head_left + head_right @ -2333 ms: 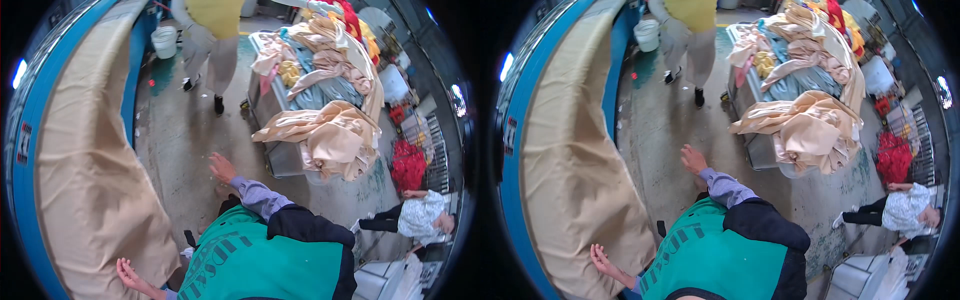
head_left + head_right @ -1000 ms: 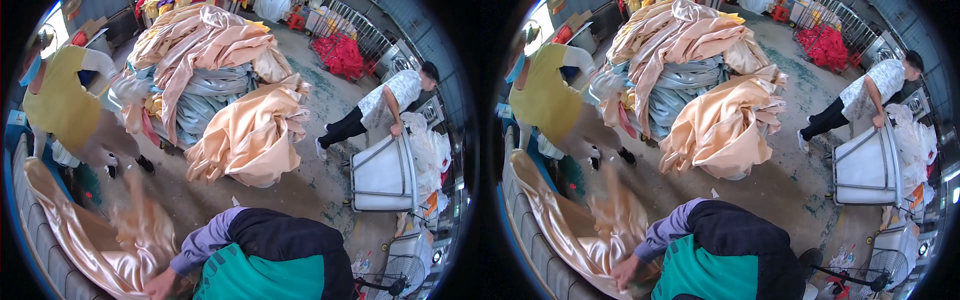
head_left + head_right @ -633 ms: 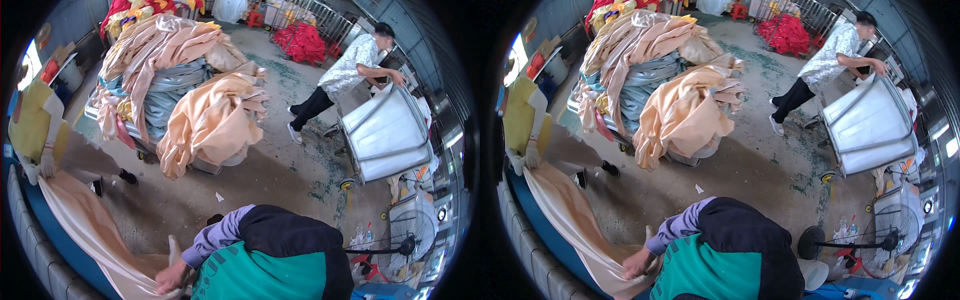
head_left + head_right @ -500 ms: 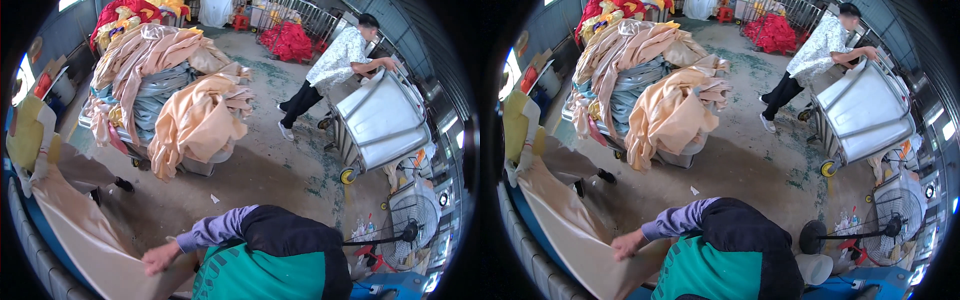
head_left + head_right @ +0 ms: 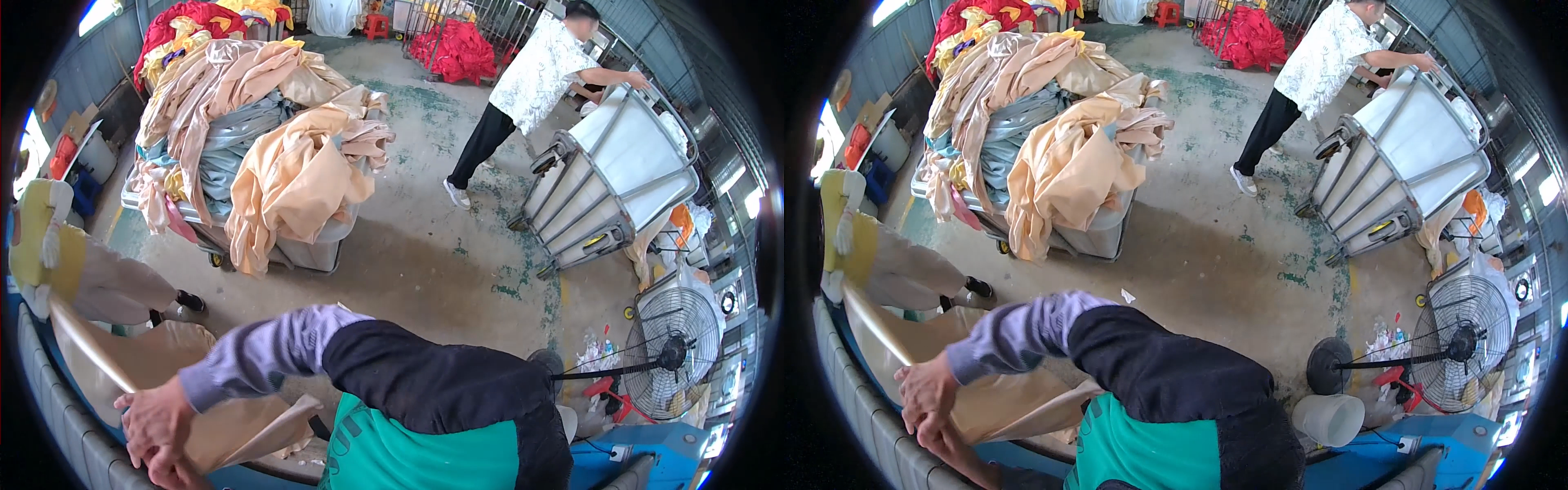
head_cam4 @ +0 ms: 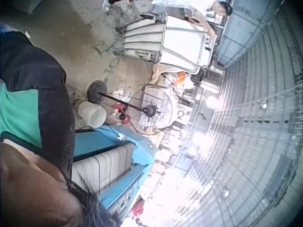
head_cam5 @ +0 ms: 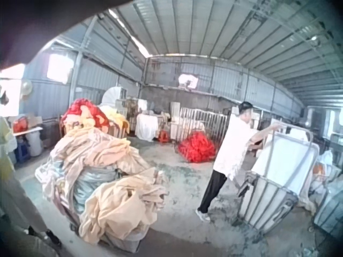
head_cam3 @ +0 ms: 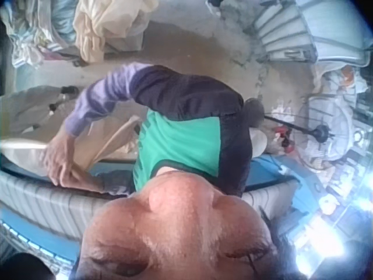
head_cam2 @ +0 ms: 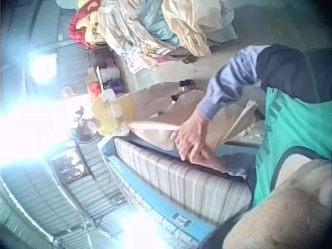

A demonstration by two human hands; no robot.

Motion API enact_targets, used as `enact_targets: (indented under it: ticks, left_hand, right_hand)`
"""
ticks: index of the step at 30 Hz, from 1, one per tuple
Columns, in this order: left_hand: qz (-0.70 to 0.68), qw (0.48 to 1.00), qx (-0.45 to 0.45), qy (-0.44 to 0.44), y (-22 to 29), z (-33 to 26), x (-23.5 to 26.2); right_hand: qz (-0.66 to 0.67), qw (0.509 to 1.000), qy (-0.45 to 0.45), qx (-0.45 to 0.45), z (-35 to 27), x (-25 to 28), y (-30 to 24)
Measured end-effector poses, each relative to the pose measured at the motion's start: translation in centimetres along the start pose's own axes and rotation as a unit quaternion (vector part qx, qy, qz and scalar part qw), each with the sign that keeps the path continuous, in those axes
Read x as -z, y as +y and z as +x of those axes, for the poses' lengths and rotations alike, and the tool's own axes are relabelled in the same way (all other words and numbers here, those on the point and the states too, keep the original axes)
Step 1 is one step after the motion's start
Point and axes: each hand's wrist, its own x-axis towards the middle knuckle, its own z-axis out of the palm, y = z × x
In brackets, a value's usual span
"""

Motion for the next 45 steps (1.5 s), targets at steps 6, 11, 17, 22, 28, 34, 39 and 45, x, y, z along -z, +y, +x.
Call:
enact_targets:
  ticks: [6, 11, 17, 22, 28, 34, 39, 45]
  left_hand:
    - [-0.107, 0.987, 0.101, 0.071, -3.8, -0.9, -1.9]
    - [-0.162, 0.945, 0.274, -0.076, -8.7, -5.9, -10.6]
    - [-0.150, 0.963, 0.224, -0.021, -4.1, -6.7, -10.4]
    - [-0.054, 0.978, 0.170, -0.110, 4.2, -4.8, -11.8]
    - [-0.018, 0.952, 0.263, -0.154, 5.6, -6.7, -13.0]
    - [-0.172, 0.929, 0.268, -0.188, 0.0, -12.9, -16.5]
    - [-0.159, 0.913, 0.364, -0.091, 2.3, -18.7, -14.6]
    - [-0.103, 0.975, 0.195, -0.007, 10.1, -26.0, -14.3]
  right_hand:
    - [-0.102, 0.987, -0.103, -0.064, 2.4, 0.3, 5.6]
    - [-0.143, 0.978, 0.137, -0.070, 5.0, 7.3, 12.9]
    - [-0.352, 0.927, 0.107, -0.076, -3.0, 12.4, 12.4]
    - [0.060, 0.973, -0.215, -0.066, -10.5, 2.7, 3.1]
    - [-0.001, 0.995, -0.068, -0.068, -12.6, 8.7, 2.4]
    - [-0.140, 0.977, 0.124, -0.101, -10.7, 18.9, 0.4]
    - [-0.431, 0.896, 0.047, -0.101, -15.1, 12.4, -0.7]
    - [0.078, 0.892, -0.427, -0.127, -20.3, -3.4, -11.7]
